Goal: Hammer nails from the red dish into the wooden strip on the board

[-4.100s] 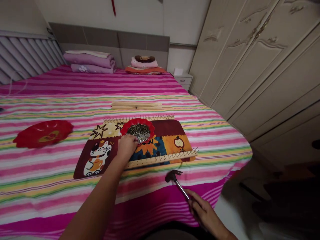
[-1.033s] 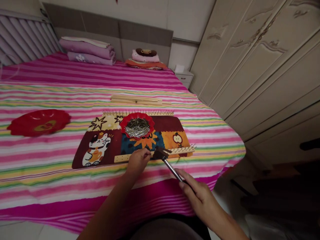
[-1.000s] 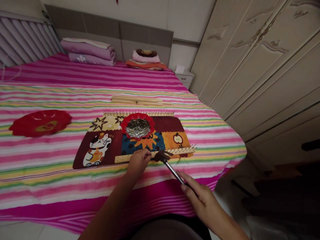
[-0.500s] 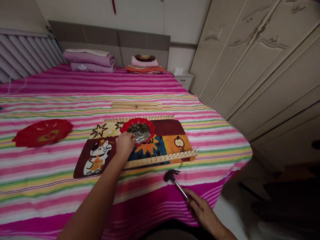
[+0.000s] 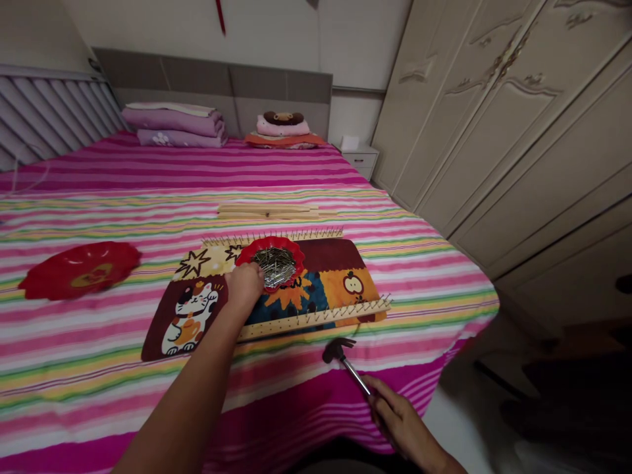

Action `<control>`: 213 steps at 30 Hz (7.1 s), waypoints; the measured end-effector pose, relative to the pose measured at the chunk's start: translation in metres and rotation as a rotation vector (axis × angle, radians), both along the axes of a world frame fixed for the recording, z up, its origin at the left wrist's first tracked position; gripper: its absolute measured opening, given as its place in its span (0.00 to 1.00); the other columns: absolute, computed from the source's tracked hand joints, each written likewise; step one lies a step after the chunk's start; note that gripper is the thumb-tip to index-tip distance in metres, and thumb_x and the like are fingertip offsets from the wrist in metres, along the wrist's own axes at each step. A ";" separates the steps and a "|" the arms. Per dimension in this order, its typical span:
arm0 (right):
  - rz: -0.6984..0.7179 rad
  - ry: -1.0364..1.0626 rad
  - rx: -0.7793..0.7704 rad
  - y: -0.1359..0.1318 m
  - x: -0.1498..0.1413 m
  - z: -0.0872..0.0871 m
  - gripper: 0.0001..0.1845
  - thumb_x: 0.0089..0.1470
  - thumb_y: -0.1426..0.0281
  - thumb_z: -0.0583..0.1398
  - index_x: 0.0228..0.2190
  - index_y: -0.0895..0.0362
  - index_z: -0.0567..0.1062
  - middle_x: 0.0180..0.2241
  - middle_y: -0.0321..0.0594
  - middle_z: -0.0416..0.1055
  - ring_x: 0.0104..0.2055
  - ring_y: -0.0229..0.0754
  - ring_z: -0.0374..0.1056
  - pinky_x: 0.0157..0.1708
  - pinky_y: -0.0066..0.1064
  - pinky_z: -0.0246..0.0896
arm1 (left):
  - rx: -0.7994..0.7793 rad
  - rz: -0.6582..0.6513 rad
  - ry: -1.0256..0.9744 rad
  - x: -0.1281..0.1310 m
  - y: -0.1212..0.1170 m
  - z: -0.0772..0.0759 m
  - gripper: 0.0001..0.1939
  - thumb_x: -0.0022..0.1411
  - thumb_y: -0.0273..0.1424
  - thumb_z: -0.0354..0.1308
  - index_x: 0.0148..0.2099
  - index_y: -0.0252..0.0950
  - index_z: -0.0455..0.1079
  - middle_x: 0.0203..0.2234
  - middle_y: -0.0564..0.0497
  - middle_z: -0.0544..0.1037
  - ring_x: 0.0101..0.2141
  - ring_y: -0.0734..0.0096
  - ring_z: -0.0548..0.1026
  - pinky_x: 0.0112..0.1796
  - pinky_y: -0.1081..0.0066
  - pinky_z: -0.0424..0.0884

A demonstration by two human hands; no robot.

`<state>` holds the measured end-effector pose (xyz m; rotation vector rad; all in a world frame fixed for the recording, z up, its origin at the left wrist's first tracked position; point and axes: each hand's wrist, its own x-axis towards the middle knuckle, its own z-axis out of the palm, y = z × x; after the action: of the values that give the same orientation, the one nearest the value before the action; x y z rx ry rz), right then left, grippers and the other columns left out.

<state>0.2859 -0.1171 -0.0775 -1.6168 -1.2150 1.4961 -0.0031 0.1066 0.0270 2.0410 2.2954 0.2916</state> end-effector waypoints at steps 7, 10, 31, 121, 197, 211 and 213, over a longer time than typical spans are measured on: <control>-0.022 0.016 0.003 0.001 -0.002 0.004 0.29 0.49 0.56 0.51 0.49 0.60 0.67 0.15 0.25 0.50 0.17 0.34 0.48 0.15 0.24 0.39 | 0.093 0.026 -0.329 -0.018 -0.011 0.004 0.12 0.54 0.33 0.47 0.33 0.36 0.71 0.29 0.45 0.77 0.32 0.63 0.72 0.34 0.67 0.63; -0.037 0.026 -0.004 0.002 -0.003 0.003 0.29 0.49 0.56 0.51 0.49 0.60 0.66 0.15 0.25 0.49 0.16 0.33 0.48 0.15 0.24 0.38 | 0.110 0.029 -0.811 -0.022 -0.022 0.000 0.11 0.48 0.35 0.54 0.32 0.35 0.71 0.26 0.50 0.76 0.28 0.71 0.71 0.31 0.72 0.65; 0.000 -0.036 0.012 0.000 -0.002 0.009 0.27 0.51 0.58 0.51 0.49 0.60 0.66 0.16 0.26 0.50 0.18 0.35 0.47 0.17 0.25 0.41 | -0.286 0.257 -1.855 -0.007 -0.112 -0.010 0.12 0.39 0.29 0.67 0.29 0.33 0.70 0.23 0.54 0.73 0.25 0.80 0.70 0.28 0.77 0.69; -0.039 0.129 -0.165 0.005 -0.012 0.004 0.27 0.48 0.58 0.52 0.48 0.59 0.65 0.12 0.22 0.52 0.12 0.29 0.42 0.12 0.21 0.33 | -0.053 -0.131 0.150 -0.018 -0.002 0.012 0.11 0.54 0.30 0.47 0.32 0.37 0.71 0.34 0.42 0.76 0.38 0.57 0.72 0.35 0.66 0.62; 0.301 -0.361 0.404 0.022 -0.042 0.134 0.22 0.58 0.66 0.49 0.53 0.56 0.64 0.31 0.38 0.76 0.31 0.40 0.71 0.35 0.27 0.66 | 0.190 -0.298 -0.538 0.036 -0.104 -0.059 0.09 0.56 0.27 0.50 0.30 0.38 0.71 0.26 0.53 0.74 0.30 0.75 0.71 0.33 0.75 0.64; 0.061 -0.036 0.010 0.009 -0.007 0.005 0.24 0.52 0.59 0.51 0.47 0.59 0.69 0.13 0.26 0.53 0.15 0.33 0.50 0.15 0.24 0.46 | 0.249 -0.161 -0.302 -0.007 -0.051 -0.010 0.12 0.54 0.30 0.49 0.35 0.39 0.74 0.34 0.47 0.76 0.36 0.65 0.71 0.39 0.69 0.65; 0.047 0.025 -0.036 0.009 -0.009 0.003 0.25 0.51 0.59 0.51 0.48 0.59 0.67 0.13 0.24 0.49 0.15 0.32 0.45 0.14 0.23 0.39 | 0.169 -0.179 -0.165 -0.007 -0.029 -0.004 0.11 0.52 0.29 0.51 0.31 0.38 0.75 0.32 0.44 0.76 0.36 0.61 0.72 0.40 0.66 0.65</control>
<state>0.2766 -0.1080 -0.0748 -1.5976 -1.2268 1.5716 -0.0106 0.0772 0.0232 2.1881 2.0398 0.6363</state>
